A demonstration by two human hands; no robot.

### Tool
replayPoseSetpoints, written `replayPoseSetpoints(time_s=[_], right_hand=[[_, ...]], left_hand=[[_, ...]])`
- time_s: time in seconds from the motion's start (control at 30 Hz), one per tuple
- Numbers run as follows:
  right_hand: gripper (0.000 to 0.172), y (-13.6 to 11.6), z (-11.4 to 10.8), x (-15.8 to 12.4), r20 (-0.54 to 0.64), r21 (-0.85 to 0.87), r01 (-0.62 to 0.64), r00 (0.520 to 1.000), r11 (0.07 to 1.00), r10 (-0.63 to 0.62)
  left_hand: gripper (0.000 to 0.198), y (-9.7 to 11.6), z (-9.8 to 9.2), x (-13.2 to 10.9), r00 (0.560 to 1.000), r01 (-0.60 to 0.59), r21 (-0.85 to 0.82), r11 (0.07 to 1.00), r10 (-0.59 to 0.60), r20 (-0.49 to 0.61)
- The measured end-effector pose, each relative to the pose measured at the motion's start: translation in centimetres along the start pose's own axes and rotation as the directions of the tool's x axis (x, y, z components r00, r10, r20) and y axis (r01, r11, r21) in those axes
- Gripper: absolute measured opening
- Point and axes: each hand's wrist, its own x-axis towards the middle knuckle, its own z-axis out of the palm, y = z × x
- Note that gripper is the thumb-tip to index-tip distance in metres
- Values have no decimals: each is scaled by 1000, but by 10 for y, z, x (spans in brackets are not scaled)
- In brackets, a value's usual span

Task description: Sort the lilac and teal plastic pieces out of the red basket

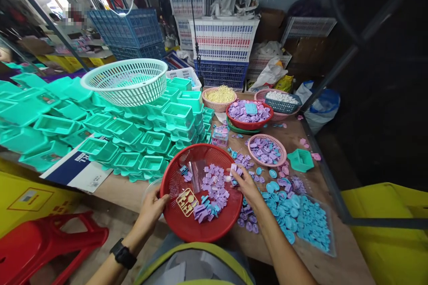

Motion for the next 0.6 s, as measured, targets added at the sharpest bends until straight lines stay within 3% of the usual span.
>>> replayPoseSetpoints(time_s=[0.17, 0.27, 0.37, 0.6], right_hand=[[59, -11, -33, 9, -80, 471, -183, 965, 863, 249], [46, -8, -52, 13, -141, 516, -202, 938, 832, 315], [34, -4, -64, 13, -116, 559, -239, 926, 794, 360], [26, -4, -64, 9, -26, 640, -293, 915, 710, 402]], left_hand=[[50, -6, -4, -4, 994, 106, -116, 988, -103, 30], [49, -7, -9, -7, 991, 134, -146, 980, -132, 22], [47, -5, -15, -11, 990, 139, -171, 975, -138, 16], [47, -3, -24, -15, 983, 173, -156, 972, -181, -41]])
